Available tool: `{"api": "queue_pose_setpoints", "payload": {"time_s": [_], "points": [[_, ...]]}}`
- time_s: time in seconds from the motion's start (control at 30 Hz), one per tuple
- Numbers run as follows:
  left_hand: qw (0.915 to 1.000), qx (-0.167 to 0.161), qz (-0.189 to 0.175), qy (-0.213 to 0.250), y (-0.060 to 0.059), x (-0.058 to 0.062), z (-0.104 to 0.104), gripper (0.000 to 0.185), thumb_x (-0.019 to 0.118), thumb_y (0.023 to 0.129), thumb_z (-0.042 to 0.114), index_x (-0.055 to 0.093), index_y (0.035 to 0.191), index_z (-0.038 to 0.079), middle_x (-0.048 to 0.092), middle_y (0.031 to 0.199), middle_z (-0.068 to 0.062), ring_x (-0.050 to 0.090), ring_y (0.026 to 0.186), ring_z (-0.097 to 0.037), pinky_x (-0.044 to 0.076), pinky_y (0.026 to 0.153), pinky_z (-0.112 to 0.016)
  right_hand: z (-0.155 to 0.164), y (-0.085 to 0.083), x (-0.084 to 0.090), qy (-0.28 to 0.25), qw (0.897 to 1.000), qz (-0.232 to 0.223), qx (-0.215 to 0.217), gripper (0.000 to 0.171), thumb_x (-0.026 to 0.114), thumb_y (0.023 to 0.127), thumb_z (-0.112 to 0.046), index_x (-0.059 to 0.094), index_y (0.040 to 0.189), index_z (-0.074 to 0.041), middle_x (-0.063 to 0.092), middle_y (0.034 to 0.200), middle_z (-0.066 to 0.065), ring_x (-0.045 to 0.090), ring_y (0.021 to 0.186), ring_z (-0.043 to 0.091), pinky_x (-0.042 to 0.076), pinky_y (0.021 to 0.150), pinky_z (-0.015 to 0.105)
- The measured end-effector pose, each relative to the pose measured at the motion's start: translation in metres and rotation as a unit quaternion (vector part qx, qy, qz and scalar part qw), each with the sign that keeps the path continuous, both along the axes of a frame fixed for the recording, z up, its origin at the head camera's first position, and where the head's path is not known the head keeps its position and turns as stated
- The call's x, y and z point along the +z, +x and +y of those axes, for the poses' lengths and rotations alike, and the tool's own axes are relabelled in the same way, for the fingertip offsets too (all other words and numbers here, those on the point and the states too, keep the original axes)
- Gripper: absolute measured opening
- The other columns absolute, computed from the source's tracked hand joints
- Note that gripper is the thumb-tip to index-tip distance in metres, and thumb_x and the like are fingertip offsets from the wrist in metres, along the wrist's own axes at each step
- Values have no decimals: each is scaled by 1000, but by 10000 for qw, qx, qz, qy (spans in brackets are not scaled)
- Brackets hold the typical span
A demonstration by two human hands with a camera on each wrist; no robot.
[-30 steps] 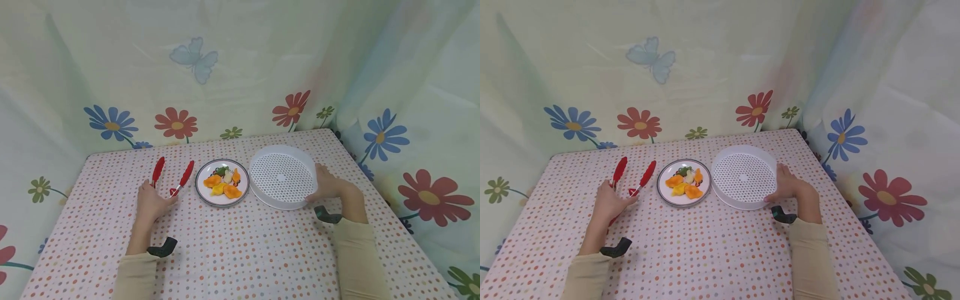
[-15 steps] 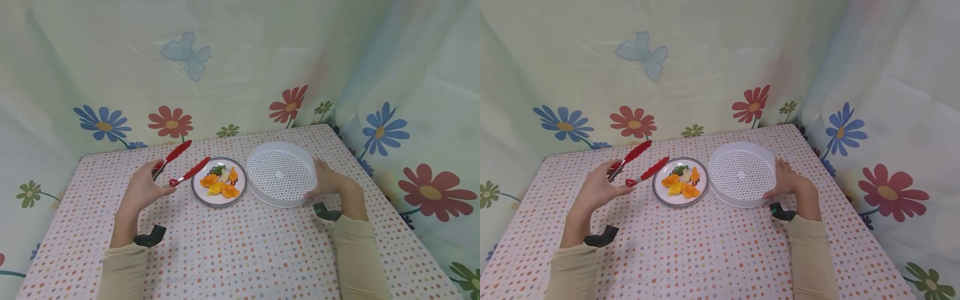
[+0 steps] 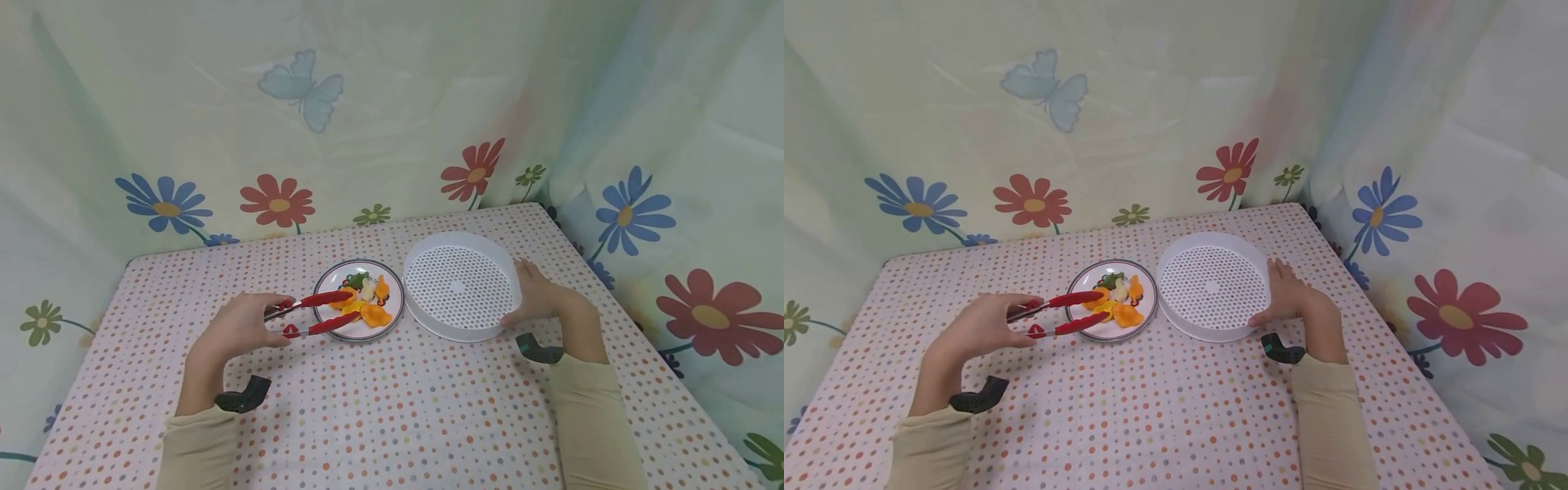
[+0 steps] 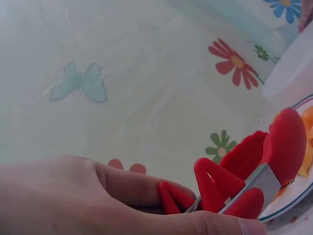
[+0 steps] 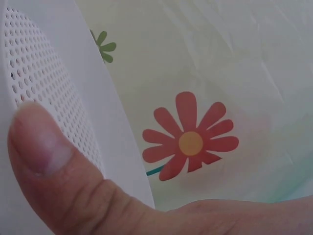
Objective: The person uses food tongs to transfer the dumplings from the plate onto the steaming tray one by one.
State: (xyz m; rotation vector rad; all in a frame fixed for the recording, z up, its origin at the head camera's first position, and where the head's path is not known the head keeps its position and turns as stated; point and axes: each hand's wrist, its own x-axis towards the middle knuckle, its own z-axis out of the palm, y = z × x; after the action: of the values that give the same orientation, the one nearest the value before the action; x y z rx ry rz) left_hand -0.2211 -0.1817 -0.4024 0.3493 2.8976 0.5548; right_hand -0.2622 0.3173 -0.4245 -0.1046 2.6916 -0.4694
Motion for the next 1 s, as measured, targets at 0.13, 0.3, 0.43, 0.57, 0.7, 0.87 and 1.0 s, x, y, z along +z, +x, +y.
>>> {"api": "queue_pose_setpoints", "payload": {"time_s": [0.13,0.3,0.43,0.57,0.7,0.87,1.0], "points": [[9998,-76,-52,-202,-2,-2,5,66,88,63,30,65,123,16,71,104,-5,60,90,-20,48,67,-34,-1,1,2,-47,10000,-17,-45,142,86,58,-51,-8,147,6,-5,149,38,2,136,57,16,105,70],[9990,-102,-37,-427,-4,-6,10,67,88,63,32,65,123,15,71,104,-5,59,88,-18,49,69,-35,-1,2,3,24,10000,-55,-49,141,85,59,-52,-9,146,8,-7,150,38,3,136,58,17,105,70],[9990,-12,-108,-424,-4,-7,13,67,89,62,32,66,122,14,71,102,-4,58,85,-17,48,67,-32,-1,2,2,61,10000,-75,-26,141,84,60,-54,-9,146,8,-8,150,38,3,136,58,17,105,70],[9992,3,-181,-352,-4,-8,14,65,89,62,32,67,120,13,72,103,-4,57,85,-17,47,67,-32,-1,2,4,-30,10000,-82,12,140,84,60,-53,-9,147,8,-8,151,36,0,137,56,16,105,69],[9994,-21,-207,-276,-3,-8,14,63,89,62,31,68,119,13,72,103,-4,57,85,-16,47,68,-33,-1,2,5,-109,9999,-60,46,139,84,61,-51,-9,147,7,-9,151,36,-1,138,55,15,106,69],[9995,-9,-171,-253,-2,-7,13,62,88,63,30,67,120,14,72,101,-3,56,81,-16,44,66,-30,-1,2,3,-44,10000,-33,81,140,83,61,-52,-9,146,9,-7,150,37,1,137,56,16,106,69],[9999,-47,-100,-124,-2,-2,11,62,87,65,30,67,121,15,73,101,-4,56,79,-16,42,62,-27,0,1,5,-89,9999,3,92,139,84,61,-52,-8,147,7,-6,151,36,0,138,55,15,106,69]]}}
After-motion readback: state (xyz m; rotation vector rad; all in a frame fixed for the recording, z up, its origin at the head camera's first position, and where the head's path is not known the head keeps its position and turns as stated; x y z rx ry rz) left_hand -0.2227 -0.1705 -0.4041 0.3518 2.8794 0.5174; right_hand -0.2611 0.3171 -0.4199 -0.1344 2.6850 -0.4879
